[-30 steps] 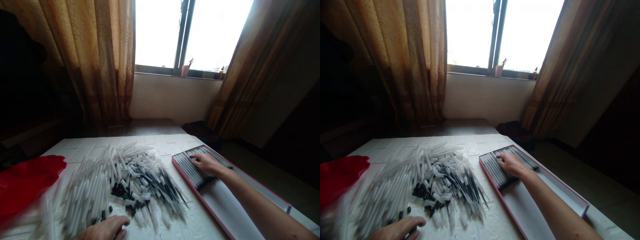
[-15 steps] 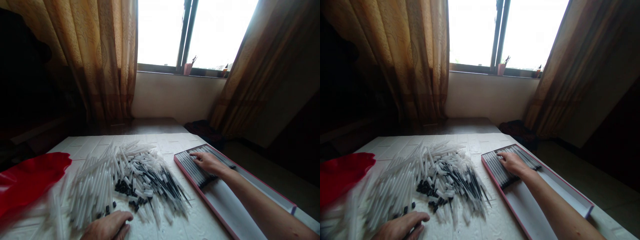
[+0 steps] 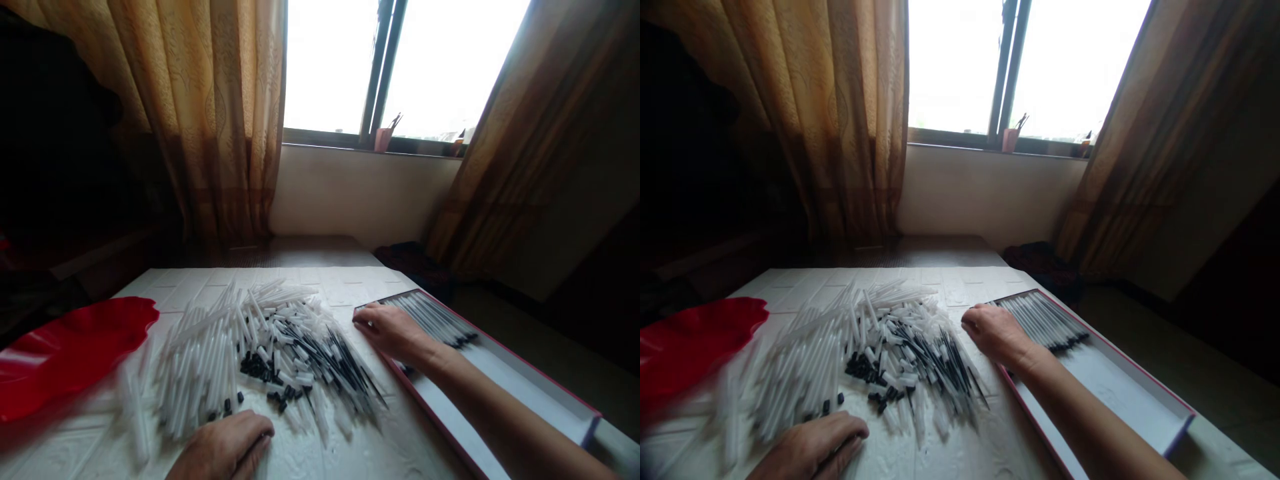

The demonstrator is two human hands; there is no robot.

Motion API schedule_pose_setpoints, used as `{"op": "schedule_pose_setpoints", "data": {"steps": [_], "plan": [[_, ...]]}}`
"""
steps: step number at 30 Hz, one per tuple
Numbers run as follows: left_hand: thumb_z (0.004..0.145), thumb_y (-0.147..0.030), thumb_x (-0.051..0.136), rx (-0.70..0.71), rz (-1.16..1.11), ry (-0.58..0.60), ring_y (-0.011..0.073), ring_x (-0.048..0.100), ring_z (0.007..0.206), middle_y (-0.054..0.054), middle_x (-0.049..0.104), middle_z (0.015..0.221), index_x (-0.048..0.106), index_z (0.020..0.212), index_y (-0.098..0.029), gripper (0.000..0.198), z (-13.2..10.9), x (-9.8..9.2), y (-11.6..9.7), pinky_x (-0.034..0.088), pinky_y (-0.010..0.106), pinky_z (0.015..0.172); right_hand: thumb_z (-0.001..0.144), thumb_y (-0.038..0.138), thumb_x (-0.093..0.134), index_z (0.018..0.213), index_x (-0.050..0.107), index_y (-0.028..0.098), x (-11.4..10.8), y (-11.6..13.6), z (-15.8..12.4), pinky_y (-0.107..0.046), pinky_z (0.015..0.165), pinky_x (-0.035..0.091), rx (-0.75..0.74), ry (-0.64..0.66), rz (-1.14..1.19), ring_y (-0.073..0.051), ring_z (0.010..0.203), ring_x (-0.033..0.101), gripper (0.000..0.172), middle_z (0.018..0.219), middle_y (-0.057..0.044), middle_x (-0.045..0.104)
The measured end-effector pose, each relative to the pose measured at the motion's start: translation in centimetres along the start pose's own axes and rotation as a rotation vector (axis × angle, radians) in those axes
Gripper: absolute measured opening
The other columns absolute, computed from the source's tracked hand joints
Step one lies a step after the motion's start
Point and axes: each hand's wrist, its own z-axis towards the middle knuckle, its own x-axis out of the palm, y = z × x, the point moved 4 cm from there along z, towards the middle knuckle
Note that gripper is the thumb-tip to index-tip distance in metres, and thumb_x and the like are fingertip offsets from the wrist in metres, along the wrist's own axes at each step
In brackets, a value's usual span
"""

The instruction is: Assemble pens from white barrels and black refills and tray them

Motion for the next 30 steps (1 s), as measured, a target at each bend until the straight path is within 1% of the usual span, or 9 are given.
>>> {"op": "schedule_pose_setpoints", "data": {"steps": [4, 7, 10, 12, 14, 16, 18, 23, 30], "plan": [[0.097, -0.021, 0.042, -0.02, 0.021, 0.0, 0.017, 0.072, 0.073, 0.0, 0.072, 0.08, 0.062, 0.09, -0.024, 0.021, 0.1, -0.1, -0.5, 0.052, 0.022, 0.063, 0.092, 0.024, 0.055, 0.081, 0.075, 0.023, 0.6, 5.3, -0.3, -0.026, 0.073, 0.041, -0.118, 0.056, 0.007, -0.019, 0.079, 0.068, 0.023, 0.088, -0.004, 0.074], [0.097, -0.02, 0.04, 0.006, 0.034, -0.012, 0.0168, 0.071, 0.069, -0.001, 0.071, 0.076, 0.062, 0.087, -0.024, 0.024, 0.2, -0.5, -0.8, 0.052, 0.023, 0.061, 0.093, 0.025, 0.054, 0.08, 0.073, 0.022, 1.4, 8.3, -0.6, -0.025, 0.069, 0.04, -0.174, 0.066, 0.013, -0.017, 0.076, 0.067, 0.023, 0.088, -0.003, 0.073], [0.098, -0.021, 0.041, 0.01, 0.128, -0.145, 0.0188, 0.071, 0.071, 0.0, 0.071, 0.077, 0.064, 0.089, -0.024, 0.025, 0.3, -2.2, -0.4, 0.053, 0.025, 0.062, 0.093, 0.026, 0.055, 0.084, 0.071, 0.022, 2.4, 9.8, -0.8, -0.025, 0.065, 0.039, -0.188, 0.05, 0.01, -0.018, 0.077, 0.066, 0.019, 0.092, -0.005, 0.072], [0.097, -0.021, 0.044, -0.036, 0.236, -0.269, 0.0216, 0.07, 0.079, 0.003, 0.071, 0.085, 0.066, 0.096, -0.023, 0.022, 0.2, -3.8, 0.6, 0.055, 0.03, 0.069, 0.092, 0.024, 0.055, 0.087, 0.07, 0.021, 3.1, 10.0, -0.9, -0.026, 0.065, 0.04, -0.178, 0.029, 0.004, -0.019, 0.079, 0.066, 0.017, 0.095, -0.006, 0.071], [0.092, -0.011, 0.044, -0.073, 0.356, -0.298, 0.0245, 0.068, 0.094, 0.007, 0.072, 0.101, 0.067, 0.106, -0.022, 0.03, 0.1, -4.8, 1.8, 0.054, 0.038, 0.083, 0.092, 0.021, 0.054, 0.087, 0.069, 0.02, 3.7, 9.9, -1.2, -0.027, 0.067, 0.041, -0.172, 0.014, -0.001, -0.02, 0.081, 0.065, 0.017, 0.095, -0.007, 0.07], [0.086, -0.005, 0.045, -0.103, 0.438, -0.26, 0.0289, 0.063, 0.111, 0.008, 0.07, 0.118, 0.067, 0.114, -0.025, 0.041, 0.0, -5.0, 3.1, 0.047, 0.049, 0.095, 0.091, 0.019, 0.053, 0.087, 0.069, 0.02, 4.1, 9.7, -1.5, -0.027, 0.069, 0.042, -0.172, 0.005, -0.002, -0.021, 0.083, 0.065, 0.016, 0.094, -0.007, 0.07], [0.083, -0.005, 0.05, -0.103, 0.459, -0.216, 0.0313, 0.06, 0.118, 0.006, 0.069, 0.124, 0.068, 0.114, -0.028, 0.042, -0.1, -4.6, 3.8, 0.042, 0.055, 0.1, 0.09, 0.017, 0.053, 0.088, 0.068, 0.021, 4.4, 9.4, -1.9, -0.028, 0.069, 0.042, -0.17, -0.001, -0.001, -0.022, 0.084, 0.065, 0.016, 0.095, -0.006, 0.069], [0.083, -0.004, 0.052, -0.115, 0.472, -0.145, 0.0306, 0.059, 0.121, 0.005, 0.067, 0.13, 0.066, 0.113, -0.027, 0.041, -0.2, -3.2, 4.0, 0.038, 0.058, 0.104, 0.091, 0.016, 0.052, 0.09, 0.067, 0.022, 4.6, 9.0, -2.7, -0.029, 0.07, 0.043, -0.154, -0.013, 0.02, -0.022, 0.086, 0.065, 0.016, 0.096, -0.006, 0.068], [0.083, 0.001, 0.05, -0.108, 0.462, -0.076, 0.0276, 0.055, 0.127, 0.003, 0.066, 0.132, 0.064, 0.111, -0.028, 0.042, -0.7, -2.7, 3.8, 0.034, 0.055, 0.108, 0.089, 0.017, 0.053, 0.091, 0.068, 0.021, 4.9, 8.3, -2.8, -0.029, 0.07, 0.043, -0.072, -0.002, 0.065, -0.023, 0.083, 0.067, 0.016, 0.093, -0.006, 0.069]]}}
